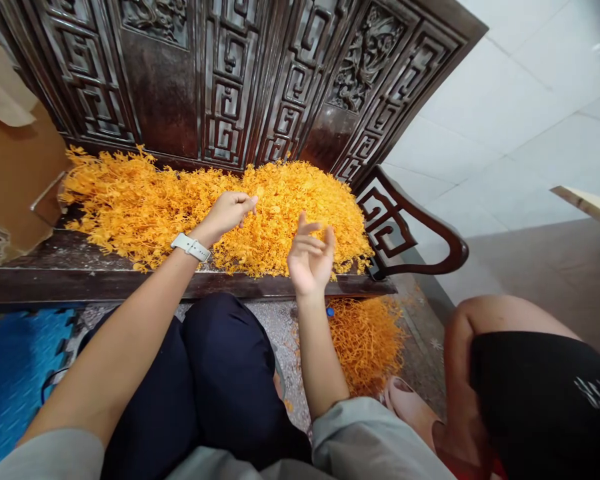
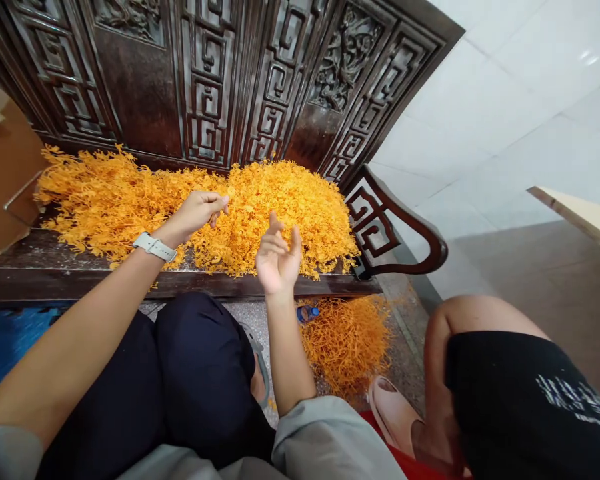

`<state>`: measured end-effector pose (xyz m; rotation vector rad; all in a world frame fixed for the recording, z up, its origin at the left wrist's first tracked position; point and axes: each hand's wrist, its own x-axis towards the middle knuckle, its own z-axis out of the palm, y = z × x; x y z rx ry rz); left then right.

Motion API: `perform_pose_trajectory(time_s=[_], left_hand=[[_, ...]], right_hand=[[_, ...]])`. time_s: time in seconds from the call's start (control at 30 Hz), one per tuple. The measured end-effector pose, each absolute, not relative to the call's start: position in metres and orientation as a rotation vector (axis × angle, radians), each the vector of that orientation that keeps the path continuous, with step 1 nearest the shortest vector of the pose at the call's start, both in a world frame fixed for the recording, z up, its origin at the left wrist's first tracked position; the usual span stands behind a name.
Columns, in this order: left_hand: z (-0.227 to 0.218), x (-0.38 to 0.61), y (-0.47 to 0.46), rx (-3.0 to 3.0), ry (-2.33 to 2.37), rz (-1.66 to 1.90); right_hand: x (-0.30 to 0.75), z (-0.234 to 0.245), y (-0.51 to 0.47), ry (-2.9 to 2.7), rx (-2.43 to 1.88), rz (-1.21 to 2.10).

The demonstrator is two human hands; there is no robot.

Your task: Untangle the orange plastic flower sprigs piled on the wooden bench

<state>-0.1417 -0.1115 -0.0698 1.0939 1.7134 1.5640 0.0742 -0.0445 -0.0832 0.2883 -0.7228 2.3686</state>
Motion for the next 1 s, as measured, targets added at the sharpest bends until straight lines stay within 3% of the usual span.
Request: perform_pose_trajectory(time_s=[0.1, 0.27, 0.33, 0.4, 0.47, 0.5, 0.7, 1.0], left_hand=[[-0.07, -0.139, -0.112, 1.115, 1.699, 1.545], [-0.07, -0.14, -0.115, 1.152, 1.685, 1.519], [-0.07, -0.143, -0.116, 1.146, 1.69, 1.512], [-0.071, -0.144, -0.115, 1.148, 1.694, 1.498], [-0.073, -0.145, -0.114, 1.159, 1.695, 1.496], [-0.073, -0.145, -0.113, 1.163, 1.695, 1.498], [-0.075, -0.141, -0.11, 1.15, 1.676, 1.513], [-0.071, -0.144, -0.116, 1.15, 1.726, 1.498]], right_hand=[[0.064, -0.092, -0.048, -0.536, -0.172, 2.327], [0.074, -0.088, -0.069, -0.819, -0.13, 2.261], [0.084, -0.081, -0.073, -1.231, 0.084, 2.252], [0.091, -0.076, -0.072, -1.71, 0.621, 2.224], [0.092, -0.075, -0.067, -1.763, 1.212, 2.161], [0.09, -0.076, -0.063, -1.594, 1.286, 2.182], [0.067, -0.094, -0.041, -0.515, -0.175, 2.372], [0.065, -0.108, -0.052, -0.538, -0.526, 2.367]])
